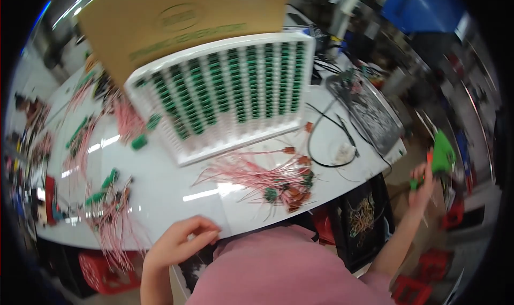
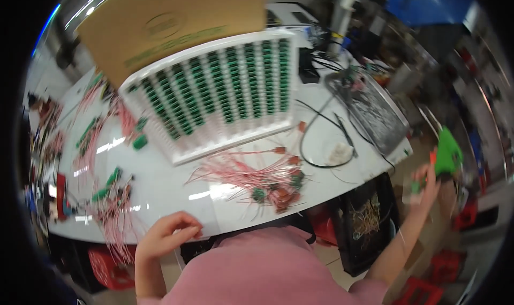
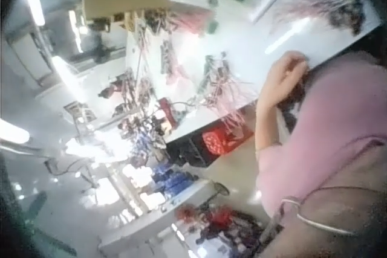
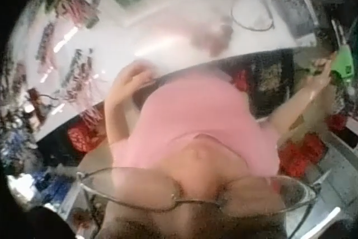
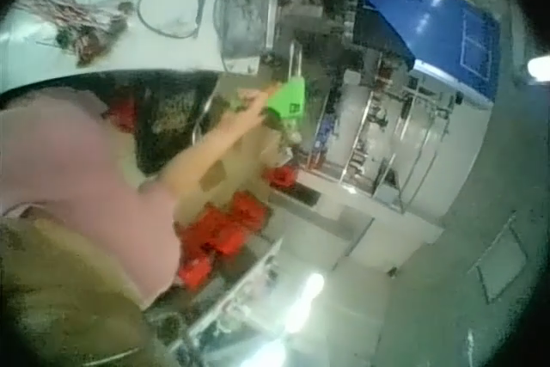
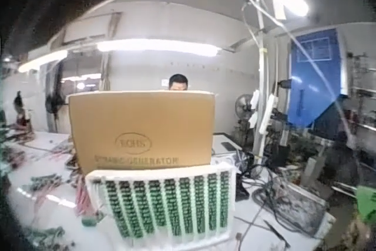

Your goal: The person solders wires to small circuit boards using a soldering iron by hand. The person then switches to a soldering gun and solders wires to components held in a tray.

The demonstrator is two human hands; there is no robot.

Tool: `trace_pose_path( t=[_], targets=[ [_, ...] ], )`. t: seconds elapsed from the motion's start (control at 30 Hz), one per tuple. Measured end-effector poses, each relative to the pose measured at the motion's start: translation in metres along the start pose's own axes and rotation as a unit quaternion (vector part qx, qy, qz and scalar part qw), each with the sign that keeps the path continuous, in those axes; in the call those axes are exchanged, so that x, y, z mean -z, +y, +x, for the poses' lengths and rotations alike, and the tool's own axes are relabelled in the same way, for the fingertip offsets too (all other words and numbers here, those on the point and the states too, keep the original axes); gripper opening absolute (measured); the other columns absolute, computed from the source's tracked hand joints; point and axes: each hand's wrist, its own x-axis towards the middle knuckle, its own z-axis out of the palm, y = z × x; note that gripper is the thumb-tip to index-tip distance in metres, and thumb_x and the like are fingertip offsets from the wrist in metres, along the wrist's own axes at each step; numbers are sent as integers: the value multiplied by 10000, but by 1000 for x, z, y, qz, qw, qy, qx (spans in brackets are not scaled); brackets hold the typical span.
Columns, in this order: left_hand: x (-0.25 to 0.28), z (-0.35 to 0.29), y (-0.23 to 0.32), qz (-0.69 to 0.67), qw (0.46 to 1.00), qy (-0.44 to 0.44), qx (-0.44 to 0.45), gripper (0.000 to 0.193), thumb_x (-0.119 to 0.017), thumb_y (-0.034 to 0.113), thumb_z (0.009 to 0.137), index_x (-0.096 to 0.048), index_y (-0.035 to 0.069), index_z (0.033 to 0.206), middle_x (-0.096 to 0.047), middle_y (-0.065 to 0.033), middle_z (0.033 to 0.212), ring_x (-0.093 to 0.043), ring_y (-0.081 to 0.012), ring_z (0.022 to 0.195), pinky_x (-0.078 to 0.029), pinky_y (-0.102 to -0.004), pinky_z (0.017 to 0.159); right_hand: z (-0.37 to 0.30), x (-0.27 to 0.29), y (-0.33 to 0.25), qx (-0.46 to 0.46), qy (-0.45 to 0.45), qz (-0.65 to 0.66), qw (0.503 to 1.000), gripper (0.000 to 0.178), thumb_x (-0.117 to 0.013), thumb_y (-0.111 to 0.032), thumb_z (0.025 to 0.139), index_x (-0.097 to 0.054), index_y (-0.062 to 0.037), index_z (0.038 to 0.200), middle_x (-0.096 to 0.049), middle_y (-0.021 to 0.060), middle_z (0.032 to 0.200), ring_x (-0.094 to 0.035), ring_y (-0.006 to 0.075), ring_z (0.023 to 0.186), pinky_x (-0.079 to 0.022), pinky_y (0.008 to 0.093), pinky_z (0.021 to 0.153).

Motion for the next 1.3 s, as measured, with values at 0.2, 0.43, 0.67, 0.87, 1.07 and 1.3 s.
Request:
trace_pose_path(
  t=[0.2,0.43,0.67,0.87,1.07,1.3],
  targets=[
    [-1,4,9,27,997,-7,-70,176,-567,85,825,-564,-26,962,-609,-61,828,-580,-111,754,-450,-227,692,-62,-88,-17,-113,-163,52,979,550,-500,-157,812,-297,7,1296,-301,-48,544,-311,60,419,-277,207,429],
    [-57,33,54,88,977,-57,-186,262,-587,24,792,-530,-20,1044,-604,-60,814,-570,-122,745,-450,-249,701,-61,-82,-47,-101,-189,28,976,416,-473,-116,828,-419,39,1210,-397,-27,507,-384,68,436,-337,220,459],
    [-92,44,93,145,947,-45,-285,272,-592,27,782,-535,-19,1044,-611,-85,821,-581,-140,725,-457,-253,672,-50,-93,-26,-156,-233,28,959,477,-484,-118,796,-386,53,1229,-393,-16,498,-359,77,428,-324,225,451],
    [-47,42,68,109,972,3,-209,191,-581,84,802,-587,1,973,-608,-93,813,-578,-137,739,-454,-256,659,-64,-118,-8,-185,-310,211,908,507,-475,-107,803,-306,4,1268,-327,-32,475,-307,64,353,-291,213,349],
    [50,22,1,-117,933,311,-141,192,-514,172,873,-555,20,984,-579,-26,859,-511,-67,701,-413,-193,643,-74,-217,6,-162,-474,284,817,566,-558,-163,799,-304,18,1271,-377,-8,473,-346,82,360,-329,227,380],
    [130,22,5,-286,840,415,-203,287,-508,255,875,-527,25,1046,-594,-41,930,-393,-9,541,-307,-145,470,-89,-295,-2,-177,-528,306,772,573,-597,-181,790,-318,35,1241,-376,-37,474,-338,73,357,-317,226,382]
  ],
)
